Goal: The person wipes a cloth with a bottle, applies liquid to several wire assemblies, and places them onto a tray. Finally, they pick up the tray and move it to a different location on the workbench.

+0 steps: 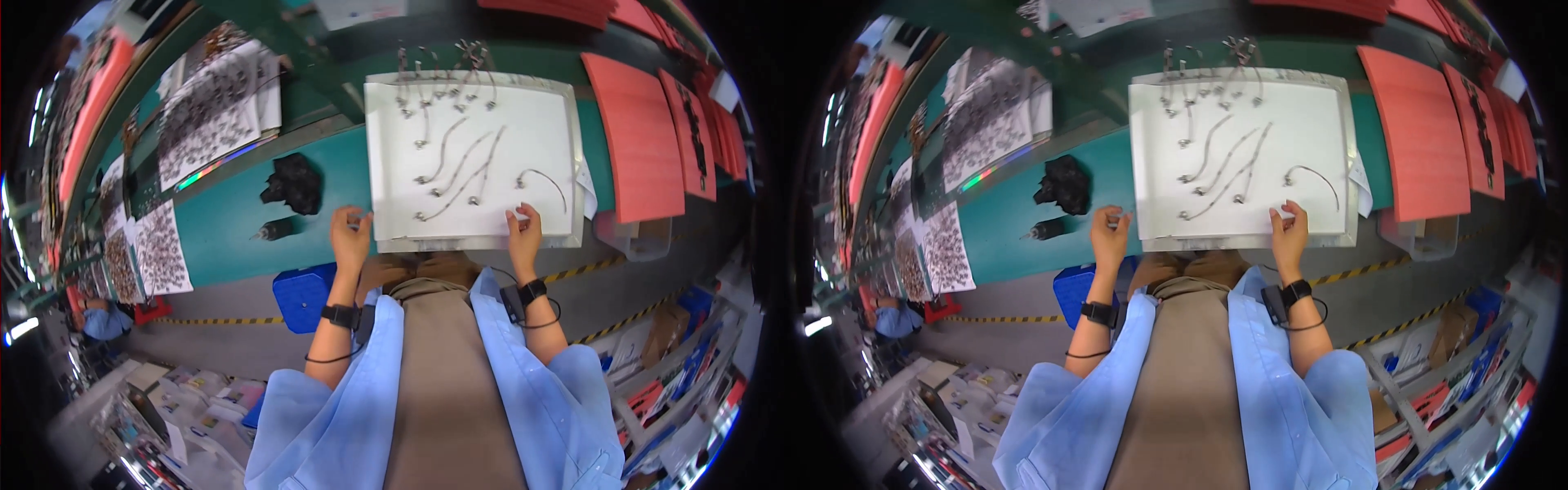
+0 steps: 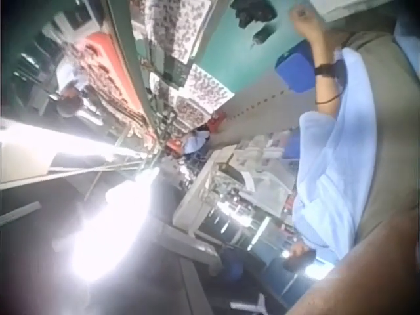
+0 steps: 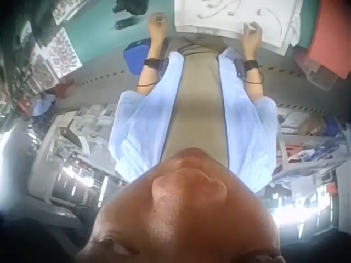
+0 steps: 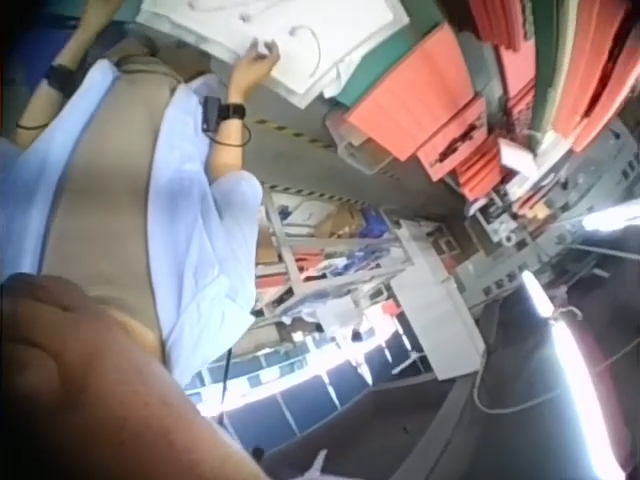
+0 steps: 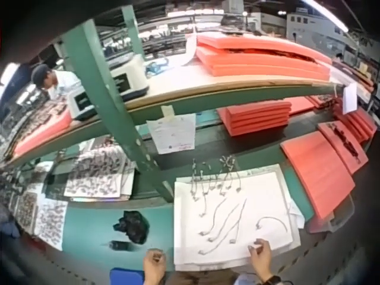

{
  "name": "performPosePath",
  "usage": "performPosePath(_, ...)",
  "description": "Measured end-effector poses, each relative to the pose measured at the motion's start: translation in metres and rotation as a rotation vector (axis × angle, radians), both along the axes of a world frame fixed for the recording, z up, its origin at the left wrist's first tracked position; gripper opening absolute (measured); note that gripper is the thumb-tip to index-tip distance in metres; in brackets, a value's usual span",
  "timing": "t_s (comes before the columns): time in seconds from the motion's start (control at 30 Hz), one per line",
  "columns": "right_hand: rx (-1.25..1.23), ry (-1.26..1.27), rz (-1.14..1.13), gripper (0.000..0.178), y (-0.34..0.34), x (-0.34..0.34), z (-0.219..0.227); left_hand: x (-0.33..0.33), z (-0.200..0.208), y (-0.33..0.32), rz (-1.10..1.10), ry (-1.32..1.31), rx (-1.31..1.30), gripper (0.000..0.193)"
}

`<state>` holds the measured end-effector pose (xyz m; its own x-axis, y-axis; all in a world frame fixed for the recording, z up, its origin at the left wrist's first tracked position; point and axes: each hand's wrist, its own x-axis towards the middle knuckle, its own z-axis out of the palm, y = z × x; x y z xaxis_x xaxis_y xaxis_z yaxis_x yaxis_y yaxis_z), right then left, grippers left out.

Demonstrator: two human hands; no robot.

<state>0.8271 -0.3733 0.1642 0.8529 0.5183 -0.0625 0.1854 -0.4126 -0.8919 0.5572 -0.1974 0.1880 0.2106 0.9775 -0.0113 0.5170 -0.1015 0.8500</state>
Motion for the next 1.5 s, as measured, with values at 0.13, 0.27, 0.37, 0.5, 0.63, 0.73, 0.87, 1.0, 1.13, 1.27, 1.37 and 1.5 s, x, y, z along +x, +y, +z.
performPosePath(0.13, 0.017, 0.001, 0.167, 0.031, -0.006, -0.072, 0.019, -0.086, 0.011, -0.034, 0.012, -0.061, 0.081, 0.010)
performPosePath(0.27, 0.005, 0.099, 0.419, 0.028, -0.006, -0.169, 0.041, -0.173, 0.042, -0.085, 0.191, -0.143, -0.048, 0.008)
performPosePath(0.37, 0.007, 0.188, 0.631, 0.026, -0.011, -0.257, 0.051, -0.261, 0.048, -0.137, 0.261, -0.126, -0.023, 0.007)
performPosePath(0.5, -0.043, 0.220, 0.905, 0.026, -0.028, -0.372, 0.069, -0.362, 0.058, -0.217, 0.433, -0.249, -0.106, 0.009)
performPosePath(0.63, -0.085, 0.380, 1.198, 0.021, -0.036, -0.479, 0.100, -0.439, 0.067, -0.275, 0.615, -0.526, -0.315, 0.017)
performPosePath(0.73, -0.049, 0.203, 1.554, 0.019, -0.029, -0.546, 0.125, -0.480, 0.080, -0.297, 0.607, -0.732, -0.412, 0.031)
performPosePath(0.87, -0.059, 0.364, 1.713, 0.018, -0.020, -0.614, 0.134, -0.503, 0.117, -0.302, 0.576, -0.874, -0.353, 0.044)
performPosePath(1.0, -0.185, 0.509, 1.810, 0.020, 0.002, -0.660, 0.148, -0.518, 0.127, -0.294, 0.547, -0.562, -0.201, 0.051)
performPosePath(1.13, -0.350, 0.721, 1.819, 0.020, 0.026, -0.678, 0.148, -0.524, 0.146, -0.280, 0.628, -0.408, -0.124, 0.048)
performPosePath(1.27, -0.425, 0.828, 1.786, 0.020, 0.042, -0.684, 0.141, -0.523, 0.149, -0.261, 0.656, -0.244, -0.189, 0.052)
performPosePath(1.37, -0.467, 0.857, 1.757, 0.019, 0.058, -0.688, 0.133, -0.527, 0.146, -0.244, 0.654, -0.190, -0.190, 0.052)
performPosePath(1.5, -0.496, 0.903, 1.716, 0.017, 0.083, -0.691, 0.125, -0.533, 0.146, -0.216, 0.633, -0.061, -0.194, 0.053)
